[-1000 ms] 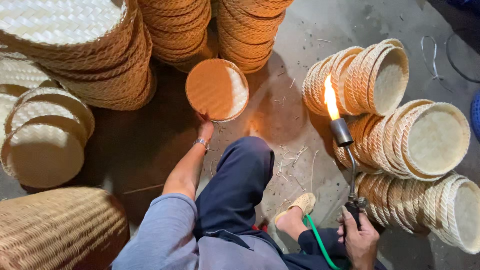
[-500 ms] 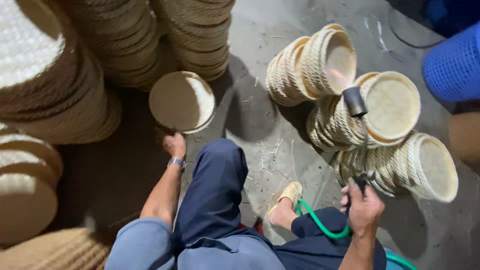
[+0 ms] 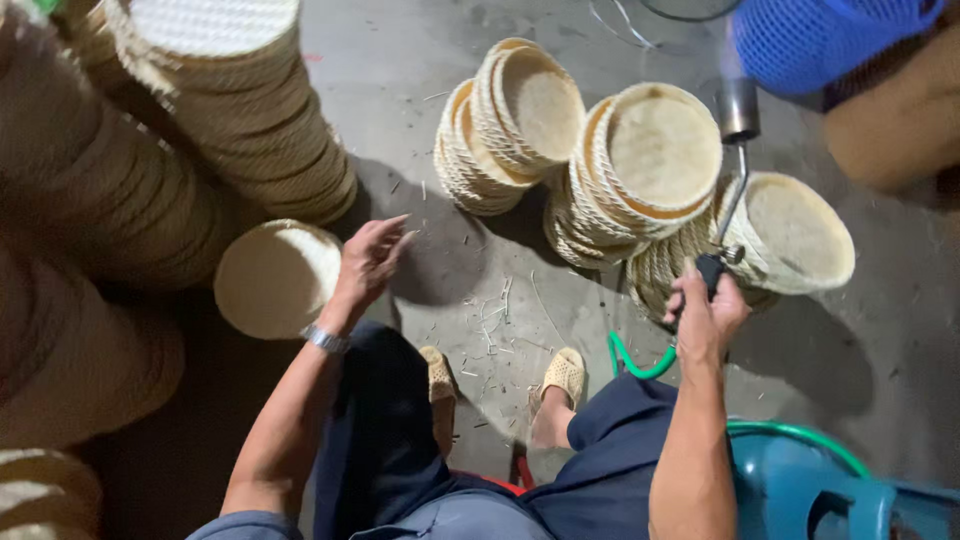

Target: The person uses a handheld blowtorch to apply flame to the surface of round woven baskets. They pick up each basket from a stack, rotate it while directing the flame across the interior and exterior, then place it back on the stack. The process is repeated for multiple baskets in a workshop setting.

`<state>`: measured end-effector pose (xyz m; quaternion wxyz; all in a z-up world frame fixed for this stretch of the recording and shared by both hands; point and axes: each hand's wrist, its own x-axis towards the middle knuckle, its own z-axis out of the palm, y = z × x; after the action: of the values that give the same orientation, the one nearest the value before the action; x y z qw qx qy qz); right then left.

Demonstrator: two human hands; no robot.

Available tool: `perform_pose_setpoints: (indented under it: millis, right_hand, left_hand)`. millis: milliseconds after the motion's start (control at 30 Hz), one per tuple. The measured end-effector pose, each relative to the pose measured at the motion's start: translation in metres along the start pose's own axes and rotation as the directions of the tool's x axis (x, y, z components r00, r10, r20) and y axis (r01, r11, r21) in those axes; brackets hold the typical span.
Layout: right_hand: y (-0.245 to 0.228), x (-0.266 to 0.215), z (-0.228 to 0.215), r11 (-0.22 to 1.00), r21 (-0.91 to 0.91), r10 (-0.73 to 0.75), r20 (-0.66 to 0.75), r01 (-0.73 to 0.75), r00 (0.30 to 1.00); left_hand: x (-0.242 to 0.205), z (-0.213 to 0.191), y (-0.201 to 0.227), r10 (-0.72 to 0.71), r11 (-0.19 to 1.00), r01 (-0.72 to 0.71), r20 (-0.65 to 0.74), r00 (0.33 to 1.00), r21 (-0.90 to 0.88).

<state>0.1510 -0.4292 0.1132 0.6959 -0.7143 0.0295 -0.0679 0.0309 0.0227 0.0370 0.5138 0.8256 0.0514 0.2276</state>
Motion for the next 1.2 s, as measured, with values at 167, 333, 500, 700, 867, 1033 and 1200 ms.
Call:
perform_pose_setpoints:
  millis: [167,333,500,700,867,1033,1200]
  right_hand:
    - [-0.004,-0.001,-0.007,1.000,0.024,-0.003,-0.027,0.004,1.000]
    - [-0.012,0.003,-0.018,0.997,-0.052,-0.055,-0.078,0.051,0.995]
    - [-0.011,0.018,-0.039,0.989,-0.148,-0.054,-0.156,0.031,0.986]
    - [-0.007,0.018,-0.057,0.994,-0.112,-0.016,-0.203,-0.007,0.979]
    - [-0.013,0.017,-0.060,0.995,-0.079,0.048,-0.209,-0.066,0.977]
    - [-0.021,0.016,-0.059,0.986,-0.131,0.076,-0.211,-0.105,0.974]
    - [-0.013,0.016,-0.062,0.991,-0.110,0.052,-0.170,-0.072,0.984]
  left_hand:
    - [0.066,0.101,0.025,0.126,0.978,-0.077,0.251,0.960,-0.195]
    - [0.121,0.236,0.016,-0.045,0.980,0.102,0.310,0.950,-0.170]
    - [0.175,0.357,-0.043,0.083,0.993,-0.092,0.127,0.988,0.069]
    - [0.224,0.432,-0.096,-0.117,0.945,0.117,-0.021,0.993,0.305]
    - [0.230,0.443,-0.108,-0.085,0.943,0.128,-0.150,0.985,0.306]
    - [0.241,0.442,-0.090,0.024,0.993,0.005,-0.242,0.970,0.116]
    - [0.235,0.413,-0.025,-0.355,0.867,0.251,-0.181,0.917,-0.431]
